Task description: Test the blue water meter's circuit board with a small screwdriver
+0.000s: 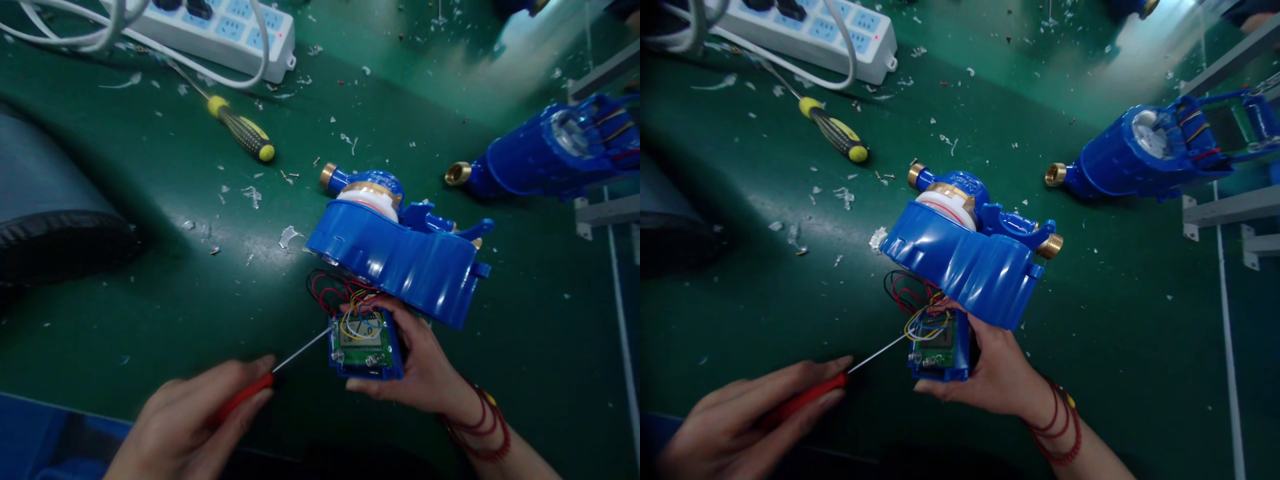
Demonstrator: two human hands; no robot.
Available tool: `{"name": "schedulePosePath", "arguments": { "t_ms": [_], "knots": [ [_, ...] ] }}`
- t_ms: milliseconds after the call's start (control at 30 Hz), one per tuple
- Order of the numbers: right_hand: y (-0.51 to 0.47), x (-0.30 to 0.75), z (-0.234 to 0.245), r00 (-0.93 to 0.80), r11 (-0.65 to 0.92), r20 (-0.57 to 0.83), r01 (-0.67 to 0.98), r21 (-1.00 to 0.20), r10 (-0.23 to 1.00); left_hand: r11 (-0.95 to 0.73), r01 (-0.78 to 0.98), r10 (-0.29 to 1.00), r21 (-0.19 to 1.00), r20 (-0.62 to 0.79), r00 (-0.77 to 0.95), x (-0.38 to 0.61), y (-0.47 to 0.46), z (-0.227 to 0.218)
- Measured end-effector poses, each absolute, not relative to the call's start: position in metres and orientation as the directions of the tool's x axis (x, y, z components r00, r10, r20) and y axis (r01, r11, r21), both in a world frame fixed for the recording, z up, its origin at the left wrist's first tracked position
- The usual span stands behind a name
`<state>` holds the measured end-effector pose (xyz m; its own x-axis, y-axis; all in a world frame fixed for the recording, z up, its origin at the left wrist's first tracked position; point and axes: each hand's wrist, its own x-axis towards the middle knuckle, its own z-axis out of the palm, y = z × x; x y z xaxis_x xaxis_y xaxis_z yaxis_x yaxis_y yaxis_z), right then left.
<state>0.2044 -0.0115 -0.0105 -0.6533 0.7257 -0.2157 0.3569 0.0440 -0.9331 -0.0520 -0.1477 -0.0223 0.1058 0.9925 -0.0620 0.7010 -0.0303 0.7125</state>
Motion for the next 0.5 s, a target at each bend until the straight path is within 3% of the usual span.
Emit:
{"name": "schedulePosePath", "arguments": {
  "t_ms": [233, 500],
  "knots": [
    [-0.011, 0.205, -0.011, -0.646, 0.044, -0.209, 0.352, -0.935, 0.734, -0.105, 0.693, 0.994, 0.714, 0.062, 0.087, -0.05, -0.155, -0.028],
    [-0.011, 0.204, -0.011, -0.615, -0.054, -0.244, 0.311, -0.949, 0.75, -0.131, 0.695, 0.989, 0.707, 0.041, 0.144, -0.048, -0.136, -0.014]
  ]
}}
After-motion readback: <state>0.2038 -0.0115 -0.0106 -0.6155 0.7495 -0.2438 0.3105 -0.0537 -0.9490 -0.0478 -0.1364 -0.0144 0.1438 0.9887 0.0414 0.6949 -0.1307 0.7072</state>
